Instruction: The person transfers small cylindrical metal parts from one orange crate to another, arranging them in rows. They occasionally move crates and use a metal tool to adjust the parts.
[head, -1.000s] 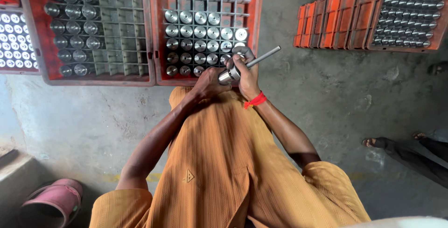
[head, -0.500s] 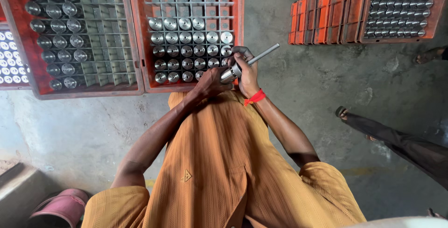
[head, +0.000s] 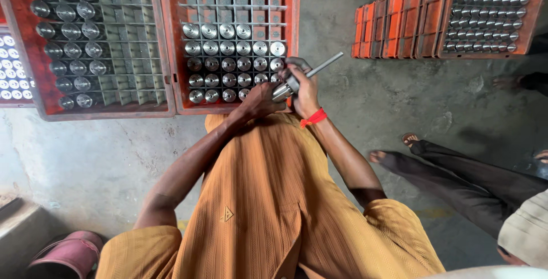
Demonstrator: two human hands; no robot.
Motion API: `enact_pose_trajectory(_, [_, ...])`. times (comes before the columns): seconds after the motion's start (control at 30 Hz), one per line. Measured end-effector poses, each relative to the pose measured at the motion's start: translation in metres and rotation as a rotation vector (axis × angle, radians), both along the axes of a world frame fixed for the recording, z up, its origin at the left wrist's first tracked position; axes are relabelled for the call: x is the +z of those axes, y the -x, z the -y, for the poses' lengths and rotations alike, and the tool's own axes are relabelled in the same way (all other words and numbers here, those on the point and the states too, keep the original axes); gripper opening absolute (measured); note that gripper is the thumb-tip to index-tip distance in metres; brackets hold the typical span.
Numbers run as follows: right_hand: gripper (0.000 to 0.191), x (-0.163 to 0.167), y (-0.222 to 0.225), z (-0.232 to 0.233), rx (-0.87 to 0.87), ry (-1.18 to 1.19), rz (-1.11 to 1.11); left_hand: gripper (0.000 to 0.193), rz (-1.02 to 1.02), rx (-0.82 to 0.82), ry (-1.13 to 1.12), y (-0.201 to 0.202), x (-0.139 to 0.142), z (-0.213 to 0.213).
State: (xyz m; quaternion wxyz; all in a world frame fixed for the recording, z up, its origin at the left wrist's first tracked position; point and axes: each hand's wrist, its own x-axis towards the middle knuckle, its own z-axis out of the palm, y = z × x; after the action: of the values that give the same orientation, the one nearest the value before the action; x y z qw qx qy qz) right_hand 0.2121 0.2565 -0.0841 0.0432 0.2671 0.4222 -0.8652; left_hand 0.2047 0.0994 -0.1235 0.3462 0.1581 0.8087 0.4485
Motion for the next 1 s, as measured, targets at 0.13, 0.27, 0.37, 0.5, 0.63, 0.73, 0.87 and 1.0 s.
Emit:
enact_pose_trajectory(0.13, [0.015,0.003,-0.005,0.004,0.087,-0.12,-0.175,0.047,-0.074,-0.064,0.086,0.0,-0.006,-0.002])
enact_pose_trajectory(0.27, [0.019,0.0,0.002,-0.011,0.006,-0.033,0.022,0.052,-0.127,-0.09,-0.183,0.008,-0.005,0.008])
enact_pose_trajectory(0.37, [0.019,-0.005,0.013,-0.043,-0.301,0.043,0.125,0.045,-0.312,-0.046,-0.084,0.032,0.001,0.026])
enact_pose_trajectory(0.5, [0.016,-0.013,0.013,-0.086,-0.419,0.059,-0.025,0.045,-0.704,0.076,0.1,0.084,0.006,0.042])
enact_pose_trajectory(0.63, [0.014,-0.029,0.007,-0.076,-0.371,0.097,0.007,0.04,-1.026,0.076,0.031,0.11,0.008,0.042])
enact_pose_trajectory(0.73, [0.014,-0.034,-0.001,-0.055,-0.361,0.136,0.066,0.025,-0.634,0.188,0.001,0.099,0.014,0.063])
enact_pose_trajectory(0.87, [0.024,-0.007,-0.018,-0.045,-0.261,0.399,-0.033,0.029,-0.798,0.404,0.005,0.066,0.03,0.158])
enact_pose_trajectory(1.0, [0.034,0.016,-0.015,-0.032,-0.175,0.702,0.05,0.033,-0.802,0.683,0.516,0.033,0.038,0.29])
